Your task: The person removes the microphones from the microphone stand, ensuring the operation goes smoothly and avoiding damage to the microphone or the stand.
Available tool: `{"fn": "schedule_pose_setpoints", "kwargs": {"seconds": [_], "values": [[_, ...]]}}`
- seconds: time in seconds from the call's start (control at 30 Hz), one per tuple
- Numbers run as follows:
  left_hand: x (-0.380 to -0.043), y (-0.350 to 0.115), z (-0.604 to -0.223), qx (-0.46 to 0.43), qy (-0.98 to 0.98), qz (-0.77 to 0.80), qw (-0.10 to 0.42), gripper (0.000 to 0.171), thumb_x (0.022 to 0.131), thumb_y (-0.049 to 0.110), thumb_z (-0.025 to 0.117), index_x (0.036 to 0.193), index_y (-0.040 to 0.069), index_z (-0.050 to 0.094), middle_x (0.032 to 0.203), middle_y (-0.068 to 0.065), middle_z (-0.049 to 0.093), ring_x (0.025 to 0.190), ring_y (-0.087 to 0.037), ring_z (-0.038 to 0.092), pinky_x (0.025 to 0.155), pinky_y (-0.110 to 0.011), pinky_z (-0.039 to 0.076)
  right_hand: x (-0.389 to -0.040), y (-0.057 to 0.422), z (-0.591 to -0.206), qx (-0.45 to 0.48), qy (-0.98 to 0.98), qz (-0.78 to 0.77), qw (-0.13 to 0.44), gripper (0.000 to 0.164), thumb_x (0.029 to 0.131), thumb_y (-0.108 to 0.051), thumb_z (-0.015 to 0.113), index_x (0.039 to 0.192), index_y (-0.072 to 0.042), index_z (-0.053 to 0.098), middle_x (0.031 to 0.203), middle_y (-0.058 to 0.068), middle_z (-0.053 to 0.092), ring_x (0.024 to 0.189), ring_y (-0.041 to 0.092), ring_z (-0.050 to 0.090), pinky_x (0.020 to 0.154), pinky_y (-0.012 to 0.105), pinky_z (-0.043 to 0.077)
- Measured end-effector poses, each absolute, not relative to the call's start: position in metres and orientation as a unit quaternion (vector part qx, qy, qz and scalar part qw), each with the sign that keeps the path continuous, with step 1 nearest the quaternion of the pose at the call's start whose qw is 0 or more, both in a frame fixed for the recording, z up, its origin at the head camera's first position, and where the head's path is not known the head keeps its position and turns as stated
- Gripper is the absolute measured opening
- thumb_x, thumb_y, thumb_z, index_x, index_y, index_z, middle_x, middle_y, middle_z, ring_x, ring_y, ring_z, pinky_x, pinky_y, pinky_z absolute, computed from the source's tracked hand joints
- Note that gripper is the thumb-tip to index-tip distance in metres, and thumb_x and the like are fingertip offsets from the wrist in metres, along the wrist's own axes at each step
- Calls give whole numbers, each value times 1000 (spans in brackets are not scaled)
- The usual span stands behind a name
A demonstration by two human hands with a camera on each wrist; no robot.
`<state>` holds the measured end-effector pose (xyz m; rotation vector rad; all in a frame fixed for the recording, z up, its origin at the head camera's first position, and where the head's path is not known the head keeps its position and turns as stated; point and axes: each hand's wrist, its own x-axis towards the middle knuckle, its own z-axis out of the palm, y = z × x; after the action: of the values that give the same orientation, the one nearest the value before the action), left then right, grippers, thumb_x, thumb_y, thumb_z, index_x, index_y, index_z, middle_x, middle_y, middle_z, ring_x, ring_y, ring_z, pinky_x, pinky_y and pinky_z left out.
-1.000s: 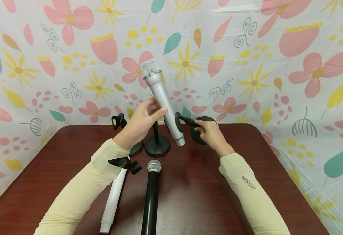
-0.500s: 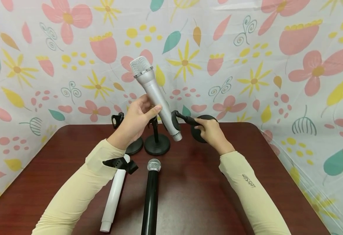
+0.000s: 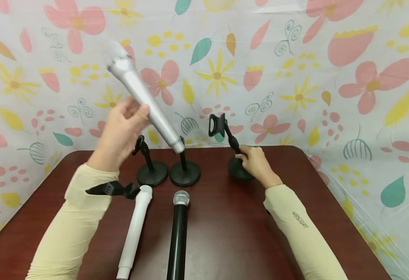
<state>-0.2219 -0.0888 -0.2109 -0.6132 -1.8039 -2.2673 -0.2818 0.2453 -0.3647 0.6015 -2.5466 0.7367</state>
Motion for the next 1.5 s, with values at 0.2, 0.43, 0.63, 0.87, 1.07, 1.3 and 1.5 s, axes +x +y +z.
{"fn": "schedule_pose_setpoints", "kwargs": {"seconds": [0.2,0.43,0.63,0.87,1.07,1.3,1.5], "values": [[-214,-74,-233,-190,-670,-717,-37,41,95,6,59,132,-7,48,118,-21,60,98,-21,62,90,-36,51,-283,236,-358,219,-903,322,183,12,91,-6,66,99,-2,74,91,14,72,81,30,70,67,43,56],[-206,-61,-247,-188,-712,-667,-114,40,90,10,67,125,-5,55,111,-18,63,96,-24,64,86,-36,54,-286,236,-356,222,-898,345,161,15,92,-3,64,103,0,74,97,14,72,87,29,70,69,34,56],[-201,-52,-260,-188,-755,-612,-139,38,86,14,73,117,-3,60,104,-15,66,90,-21,65,81,-35,56,-291,234,-359,236,-891,360,147,15,92,-2,63,103,1,73,96,14,72,88,28,70,64,16,45],[-200,-41,-279,-164,-767,-590,-195,37,85,15,75,111,-5,57,100,-16,67,84,-21,67,77,-38,57,-294,231,-362,238,-888,372,129,15,92,-2,64,103,3,72,95,15,72,90,29,69,63,17,43],[-199,-28,-297,-135,-758,-587,-252,40,85,14,75,112,-9,55,98,-15,66,82,-24,68,78,-40,57,-296,232,-363,238,-890,365,133,13,92,-4,64,100,1,73,93,14,72,77,25,67,56,21,40],[-192,-15,-316,-119,-764,-566,-286,35,84,11,75,105,-9,55,92,-15,62,79,-27,70,71,-34,58,-298,230,-363,240,-895,354,126,9,92,-3,64,90,-2,73,81,11,71,49,13,47,45,24,32],[-181,-1,-333,-94,-778,-545,-298,28,84,8,75,93,-7,53,86,-17,62,79,-30,71,68,-34,58,-300,229,-364,244,-887,373,117,12,92,-3,64,98,0,73,95,14,72,83,25,69,59,19,46]]}}
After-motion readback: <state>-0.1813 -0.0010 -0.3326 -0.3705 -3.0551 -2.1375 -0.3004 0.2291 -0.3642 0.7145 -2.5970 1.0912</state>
